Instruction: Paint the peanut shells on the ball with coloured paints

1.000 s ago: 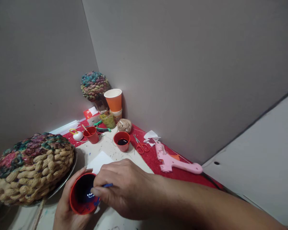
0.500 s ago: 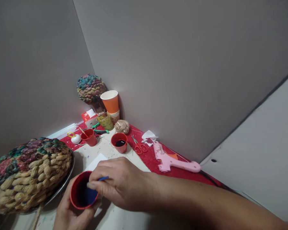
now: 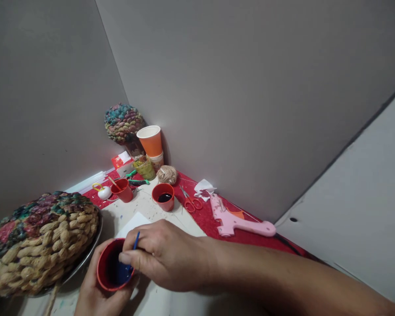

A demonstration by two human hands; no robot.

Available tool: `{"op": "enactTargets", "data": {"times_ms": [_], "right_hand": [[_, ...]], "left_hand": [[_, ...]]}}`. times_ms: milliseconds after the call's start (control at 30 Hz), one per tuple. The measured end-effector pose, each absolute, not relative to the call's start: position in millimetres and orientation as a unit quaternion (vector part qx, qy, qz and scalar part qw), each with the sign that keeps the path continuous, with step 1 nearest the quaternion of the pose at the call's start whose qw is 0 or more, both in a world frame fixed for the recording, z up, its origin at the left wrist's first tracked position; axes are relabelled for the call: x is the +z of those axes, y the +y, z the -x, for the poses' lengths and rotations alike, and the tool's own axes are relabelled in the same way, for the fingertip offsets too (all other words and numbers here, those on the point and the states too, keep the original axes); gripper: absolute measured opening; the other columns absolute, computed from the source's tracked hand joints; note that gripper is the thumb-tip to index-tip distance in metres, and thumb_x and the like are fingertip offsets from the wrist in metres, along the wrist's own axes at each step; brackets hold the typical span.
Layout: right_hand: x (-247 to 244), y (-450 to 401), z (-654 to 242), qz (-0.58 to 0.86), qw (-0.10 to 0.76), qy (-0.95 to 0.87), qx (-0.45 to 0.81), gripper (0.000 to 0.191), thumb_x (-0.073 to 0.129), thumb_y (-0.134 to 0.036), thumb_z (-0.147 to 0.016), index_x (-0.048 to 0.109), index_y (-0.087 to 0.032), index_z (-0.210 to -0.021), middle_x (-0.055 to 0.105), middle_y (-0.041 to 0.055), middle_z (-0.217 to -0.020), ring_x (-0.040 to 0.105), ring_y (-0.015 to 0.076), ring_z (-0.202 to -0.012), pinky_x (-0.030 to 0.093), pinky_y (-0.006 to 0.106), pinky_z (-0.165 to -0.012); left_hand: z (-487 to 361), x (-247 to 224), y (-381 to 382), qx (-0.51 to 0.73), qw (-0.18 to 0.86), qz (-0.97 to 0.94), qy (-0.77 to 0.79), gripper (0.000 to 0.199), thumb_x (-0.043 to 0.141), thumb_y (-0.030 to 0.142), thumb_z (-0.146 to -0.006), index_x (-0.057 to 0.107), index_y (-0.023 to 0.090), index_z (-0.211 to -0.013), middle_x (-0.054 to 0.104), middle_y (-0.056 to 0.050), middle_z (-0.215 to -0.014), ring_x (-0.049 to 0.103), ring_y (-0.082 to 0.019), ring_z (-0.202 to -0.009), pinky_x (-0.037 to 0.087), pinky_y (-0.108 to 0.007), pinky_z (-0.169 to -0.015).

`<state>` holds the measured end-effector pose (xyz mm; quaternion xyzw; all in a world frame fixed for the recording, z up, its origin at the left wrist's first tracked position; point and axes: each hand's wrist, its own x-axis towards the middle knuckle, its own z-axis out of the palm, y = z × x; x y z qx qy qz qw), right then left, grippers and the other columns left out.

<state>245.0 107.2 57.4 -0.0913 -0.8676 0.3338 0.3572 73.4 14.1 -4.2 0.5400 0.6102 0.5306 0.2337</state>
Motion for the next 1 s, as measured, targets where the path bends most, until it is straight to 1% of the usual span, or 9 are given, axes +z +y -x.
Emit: {"op": "enactTargets", "data": {"times_ms": [100,167,267,367,567,733,867,933,1000], "right_hand": [[51.9,107.8,-242.0,0.072,0.405,-0.856,0.313,0.025,0.047,-0.02,-0.1,0.065,-0.013,-0.084,0.065,0.0034,-0.074,0.059,0.0115,-0.066,0.05,0.021,-0.065],[50.3,109.2,-241.2,0.079,0.433,-0.852,0.285,0.024,0.047,-0.019,-0.1,0.064,-0.012,-0.084,0.065,0.0042,-0.073,0.058,0.0122,-0.067,0.05,0.022,-0.066],[52.9,110.0,-242.2,0.101,0.409,-0.858,0.294,0.024,0.047,-0.017,-0.099,0.063,-0.013,-0.081,0.063,0.0029,-0.072,0.057,0.0117,-0.065,0.049,0.022,-0.066],[57.0,108.9,-244.2,0.097,0.383,-0.852,0.343,0.023,0.048,-0.017,-0.098,0.063,-0.013,-0.081,0.063,0.0013,-0.071,0.057,0.0103,-0.063,0.049,0.02,-0.063],[60.5,105.3,-246.3,0.125,0.424,-0.839,0.316,0.025,0.045,-0.019,-0.1,0.062,-0.016,-0.081,0.065,0.0027,-0.074,0.062,0.0125,-0.07,0.052,0.023,-0.071],[53.4,102.5,-240.6,0.183,0.433,-0.819,0.328,0.023,0.051,-0.023,-0.098,0.061,-0.021,-0.077,0.062,-0.0016,-0.066,0.061,0.0118,-0.06,0.05,0.02,-0.059],[42.9,103.1,-235.2,0.218,0.439,-0.789,0.371,0.028,0.052,-0.03,-0.098,0.062,-0.021,-0.073,0.064,0.0,-0.066,0.06,0.013,-0.056,0.048,0.022,-0.051],[39.0,104.9,-233.3,0.223,0.422,-0.792,0.38,0.027,0.054,-0.033,-0.096,0.064,-0.021,-0.074,0.064,0.0001,-0.064,0.06,0.0138,-0.054,0.048,0.023,-0.05],[36.3,107.3,-231.9,0.219,0.402,-0.804,0.38,0.023,0.058,-0.034,-0.094,0.067,-0.021,-0.077,0.066,0.0005,-0.067,0.062,0.0151,-0.059,0.052,0.024,-0.056]], "left_hand": [[-73.4,-9.4,14.0,0.539,0.232,-0.553,0.591,0.048,0.075,0.038,-0.076,0.058,0.025,-0.119,0.07,-0.004,-0.113,0.068,-0.022,-0.102,0.057,-0.029,-0.084],[-74.5,-11.5,13.6,0.539,0.225,-0.558,0.589,0.048,0.072,0.037,-0.078,0.057,0.024,-0.121,0.068,-0.005,-0.117,0.067,-0.023,-0.107,0.055,-0.03,-0.09],[-77.2,-10.3,13.0,0.536,0.244,-0.548,0.594,0.048,0.069,0.035,-0.078,0.056,0.022,-0.122,0.067,-0.006,-0.118,0.066,-0.023,-0.109,0.053,-0.031,-0.095],[-80.0,-3.5,13.2,0.53,0.272,-0.538,0.596,0.043,0.067,0.034,-0.079,0.057,0.021,-0.119,0.069,-0.006,-0.111,0.066,-0.021,-0.102,0.053,-0.03,-0.091],[-88.0,13.8,13.7,0.557,0.28,-0.501,0.6,0.036,0.073,0.028,-0.07,0.064,0.021,-0.105,0.07,-0.005,-0.102,0.067,-0.022,-0.094,0.055,-0.031,-0.084],[-84.4,15.6,14.4,0.575,0.32,-0.476,0.584,0.041,0.073,0.017,-0.065,0.063,0.019,-0.105,0.07,-0.005,-0.095,0.066,-0.021,-0.087,0.053,-0.029,-0.081],[-76.4,10.7,14.7,0.578,0.357,-0.472,0.562,0.048,0.071,0.009,-0.061,0.06,0.019,-0.107,0.07,-0.004,-0.094,0.065,-0.02,-0.086,0.051,-0.028,-0.08],[-74.4,7.4,15.5,0.59,0.386,-0.466,0.536,0.049,0.072,0.008,-0.061,0.06,0.019,-0.107,0.07,-0.004,-0.095,0.065,-0.02,-0.088,0.05,-0.028,-0.081],[-73.6,3.8,16.8,0.607,0.417,-0.443,0.512,0.051,0.074,0.008,-0.06,0.06,0.019,-0.108,0.07,-0.005,-0.096,0.065,-0.021,-0.09,0.051,-0.028,-0.084]]}}
